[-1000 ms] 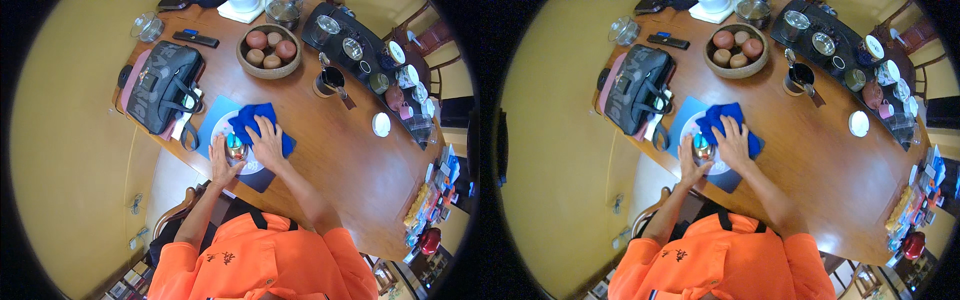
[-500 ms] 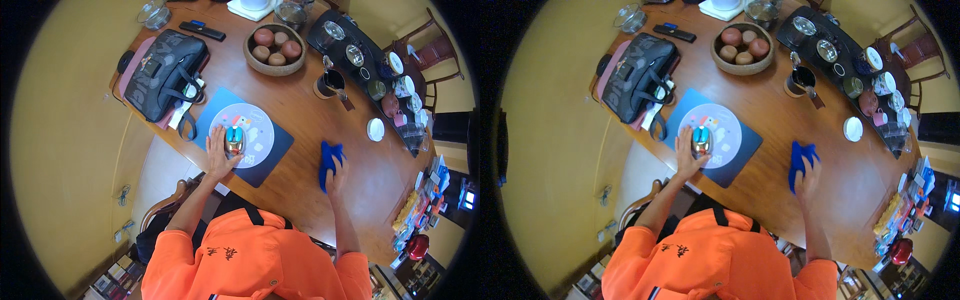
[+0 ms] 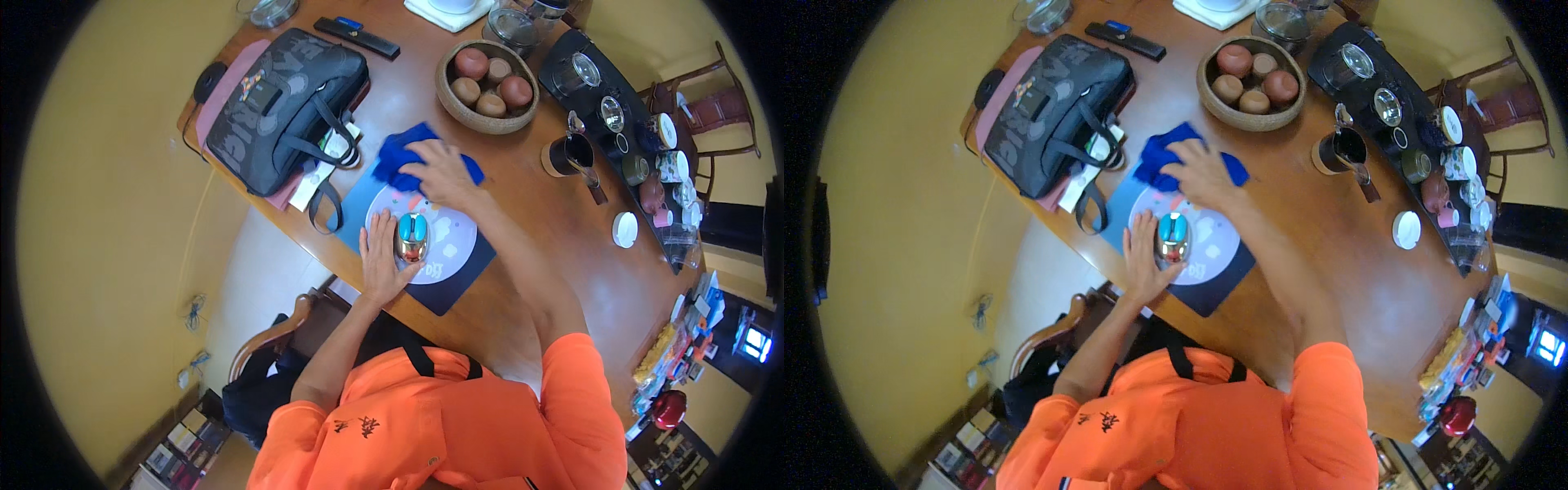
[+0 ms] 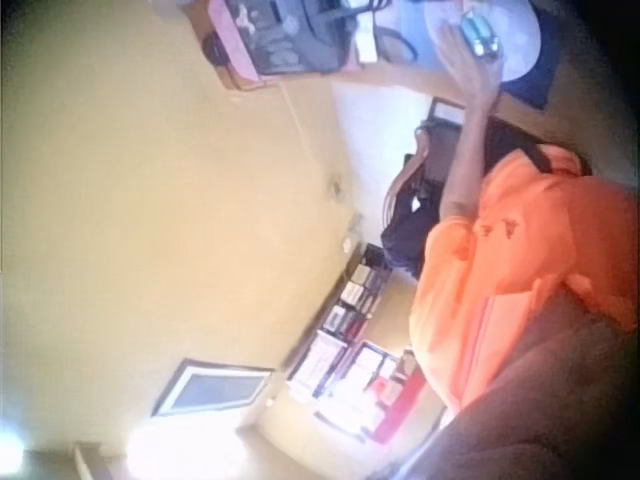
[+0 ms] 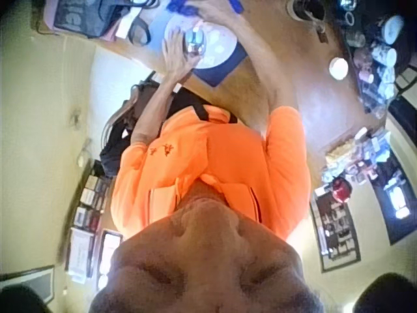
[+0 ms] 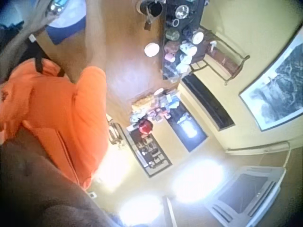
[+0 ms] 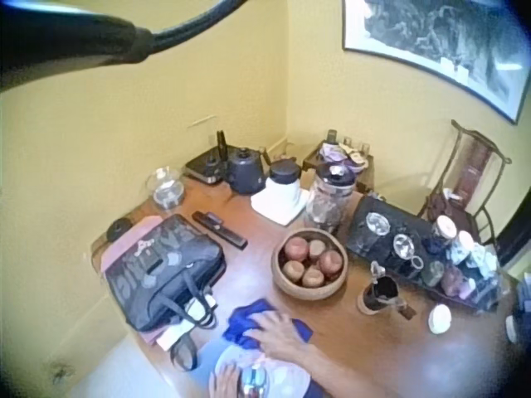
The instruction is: The person wipes a wooden dining table and several chairs using a blue cloth. They move items like a snack container, helmet, and bowl aside to clean the table surface, then wipe the chairs' seats, backs, and armrests.
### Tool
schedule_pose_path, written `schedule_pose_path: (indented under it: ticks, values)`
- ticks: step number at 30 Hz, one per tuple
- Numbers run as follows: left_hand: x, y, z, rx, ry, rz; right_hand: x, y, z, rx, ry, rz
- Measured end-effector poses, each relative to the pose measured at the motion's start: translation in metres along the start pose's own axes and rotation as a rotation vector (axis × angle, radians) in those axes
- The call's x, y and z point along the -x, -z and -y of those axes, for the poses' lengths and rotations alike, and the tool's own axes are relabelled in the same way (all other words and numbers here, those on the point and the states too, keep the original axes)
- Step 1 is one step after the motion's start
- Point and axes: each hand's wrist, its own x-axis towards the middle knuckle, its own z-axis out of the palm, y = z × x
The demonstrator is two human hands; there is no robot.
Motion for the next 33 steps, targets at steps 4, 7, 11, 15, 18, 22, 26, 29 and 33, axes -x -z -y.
schedule_pose_path:
  ticks: [4,7,11,15,18,22,26,29,33]
  values:
    - [-0.001,-0.001,-0.002,0.0,0.013,-0.001,0.086,0.024,0.005,0.166,-0.253,-0.174]
    - [-0.001,0.001,-0.002,-0.005,0.029,0.003,0.176,0.013,0.043,0.242,-0.31,-0.209]
    - [-0.002,0.003,-0.001,-0.007,0.009,-0.005,0.303,0.039,0.093,0.167,-0.301,0.081]
    - [0.006,0.017,0.007,0.125,-0.035,-0.09,0.4,0.06,0.083,0.372,-0.762,0.054]
    - [0.017,0.019,0.032,0.188,-0.031,-0.334,0.385,0.086,0.077,0.37,-0.961,-0.235]
    - [0.008,0.021,0.055,0.286,0.246,-0.429,0.292,0.072,0.057,-0.325,-0.967,-0.395]
    - [-0.012,0.025,0.056,0.18,0.381,-0.414,0.196,0.035,0.033,-0.355,-1.017,-0.12]
    - [-0.03,0.038,0.049,-0.02,0.433,-0.316,0.163,0.04,0.043,-0.132,-1.049,0.108]
    - [-0.045,0.04,0.058,-0.218,0.422,-0.3,0.158,0.043,0.037,-0.146,-1.107,0.203]
